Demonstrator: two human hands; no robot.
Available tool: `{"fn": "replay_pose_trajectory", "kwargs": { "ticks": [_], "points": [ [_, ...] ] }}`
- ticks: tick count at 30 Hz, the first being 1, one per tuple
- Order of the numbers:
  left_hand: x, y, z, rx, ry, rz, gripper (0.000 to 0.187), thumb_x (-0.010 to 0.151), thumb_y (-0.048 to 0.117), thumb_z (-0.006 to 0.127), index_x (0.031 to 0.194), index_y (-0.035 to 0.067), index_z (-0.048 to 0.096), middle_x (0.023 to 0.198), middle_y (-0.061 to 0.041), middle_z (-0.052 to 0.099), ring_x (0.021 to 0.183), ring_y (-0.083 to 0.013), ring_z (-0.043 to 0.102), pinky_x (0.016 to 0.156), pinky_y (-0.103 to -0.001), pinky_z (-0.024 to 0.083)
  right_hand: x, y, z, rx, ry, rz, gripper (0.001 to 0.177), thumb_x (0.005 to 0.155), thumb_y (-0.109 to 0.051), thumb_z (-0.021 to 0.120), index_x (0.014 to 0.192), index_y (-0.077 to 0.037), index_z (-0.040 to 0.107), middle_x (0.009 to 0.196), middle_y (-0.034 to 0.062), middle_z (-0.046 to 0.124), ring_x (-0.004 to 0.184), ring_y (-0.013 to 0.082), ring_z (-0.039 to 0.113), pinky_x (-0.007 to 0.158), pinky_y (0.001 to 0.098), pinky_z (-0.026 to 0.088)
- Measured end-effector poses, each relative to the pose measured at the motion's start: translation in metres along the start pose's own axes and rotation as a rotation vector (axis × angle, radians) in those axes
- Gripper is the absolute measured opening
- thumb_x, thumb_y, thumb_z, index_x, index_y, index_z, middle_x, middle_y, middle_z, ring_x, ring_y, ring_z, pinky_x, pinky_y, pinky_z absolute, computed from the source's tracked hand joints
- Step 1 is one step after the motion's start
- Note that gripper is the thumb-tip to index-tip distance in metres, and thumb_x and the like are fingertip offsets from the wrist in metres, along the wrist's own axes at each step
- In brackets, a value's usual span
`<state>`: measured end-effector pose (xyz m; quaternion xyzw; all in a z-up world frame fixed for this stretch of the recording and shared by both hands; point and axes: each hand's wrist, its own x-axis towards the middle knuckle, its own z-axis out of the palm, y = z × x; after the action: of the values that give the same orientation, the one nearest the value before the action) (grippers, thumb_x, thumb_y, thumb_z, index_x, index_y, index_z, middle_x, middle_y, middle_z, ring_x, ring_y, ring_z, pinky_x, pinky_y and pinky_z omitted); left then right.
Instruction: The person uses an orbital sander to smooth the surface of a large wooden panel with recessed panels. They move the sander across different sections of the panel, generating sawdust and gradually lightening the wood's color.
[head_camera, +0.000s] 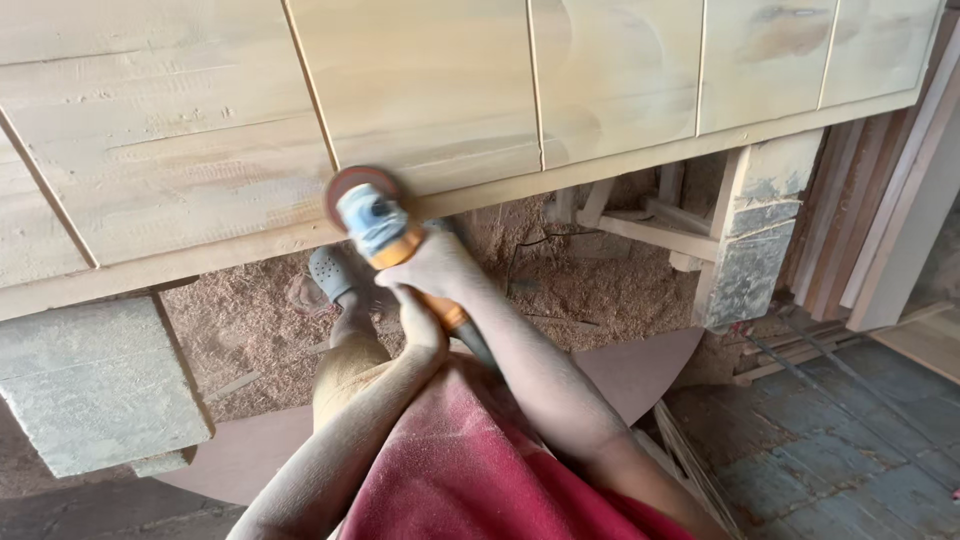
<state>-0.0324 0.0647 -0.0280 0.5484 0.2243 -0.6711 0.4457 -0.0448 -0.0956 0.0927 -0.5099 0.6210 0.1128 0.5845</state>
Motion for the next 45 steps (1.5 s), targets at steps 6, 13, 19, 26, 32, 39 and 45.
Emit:
{"fn": "replay_pose_trajectory", "kwargs": {
  "ticks": [6,13,19,26,32,39,45],
  "points": [
    [0.011,-0.061,0.113,0.721,-0.225,0.08,0.088,0.1,0.065,0.023,0.117,-0.009,0.068,0.101,-0.02,0.076,0.09,-0.0275,0.076,0.08,-0.04,0.062,-0.006,0.123,-0.094,0.64,0.239,0.156,0.037,0.065,-0.007,0.086,0.1,-0.006,0.074,0.093,0.0092,0.076,0.08,0.0207,0.075,0.072,0.0389,0.065],
    [0.007,-0.06,0.206,0.815,-0.325,0.004,0.097,0.085,0.077,0.05,0.119,-0.011,0.069,0.105,-0.023,0.075,0.097,-0.0275,0.074,0.086,-0.036,0.055,0.003,0.188,-0.173,0.982,0.311,0.041,0.031,0.076,-0.003,0.075,0.106,0.0,0.069,0.084,0.0121,0.071,0.072,0.0238,0.072,0.067,0.0391,0.063],
    [0.016,-0.014,0.186,0.741,-0.324,0.05,0.094,0.09,0.077,0.046,0.115,-0.01,0.07,0.102,-0.021,0.076,0.093,-0.0249,0.074,0.083,-0.034,0.055,0.029,0.145,-0.147,0.918,0.335,0.054,0.025,0.078,-0.004,0.076,0.101,0.005,0.07,0.082,0.0123,0.072,0.071,0.0231,0.072,0.066,0.037,0.062],
    [0.012,0.02,0.142,0.573,-0.274,0.017,0.084,0.095,0.07,0.048,0.116,-0.01,0.068,0.1,-0.016,0.075,0.088,-0.019,0.072,0.079,-0.031,0.056,0.032,0.093,-0.1,0.883,0.254,0.063,0.021,0.078,-0.004,0.075,0.097,0.005,0.071,0.079,0.0112,0.072,0.068,0.0207,0.072,0.064,0.0347,0.061],
    [0.008,0.039,0.111,0.492,-0.302,0.004,0.078,0.097,0.066,0.047,0.115,-0.008,0.068,0.098,-0.014,0.074,0.084,-0.016,0.069,0.074,-0.029,0.055,0.034,0.073,-0.072,0.839,0.23,0.027,0.021,0.077,-0.004,0.078,0.095,0.005,0.071,0.08,0.0107,0.071,0.067,0.0195,0.071,0.062,0.0337,0.06],
    [0.01,0.048,0.084,0.444,-0.31,0.054,0.075,0.099,0.064,0.046,0.115,-0.006,0.068,0.099,-0.013,0.074,0.084,-0.015,0.07,0.075,-0.029,0.056,0.036,0.058,-0.044,0.794,0.219,0.003,0.02,0.078,-0.006,0.078,0.093,0.004,0.071,0.08,0.0102,0.071,0.067,0.0191,0.07,0.061,0.0331,0.06],
    [0.01,0.06,0.062,0.456,-0.294,0.107,0.077,0.101,0.064,0.041,0.117,-0.007,0.067,0.101,-0.014,0.075,0.087,-0.0174,0.07,0.076,-0.03,0.056,0.036,0.039,-0.023,0.749,0.202,0.054,0.024,0.077,-0.009,0.079,0.096,0.004,0.074,0.083,0.0104,0.074,0.069,0.0186,0.073,0.063,0.0324,0.061]
  ]
}}
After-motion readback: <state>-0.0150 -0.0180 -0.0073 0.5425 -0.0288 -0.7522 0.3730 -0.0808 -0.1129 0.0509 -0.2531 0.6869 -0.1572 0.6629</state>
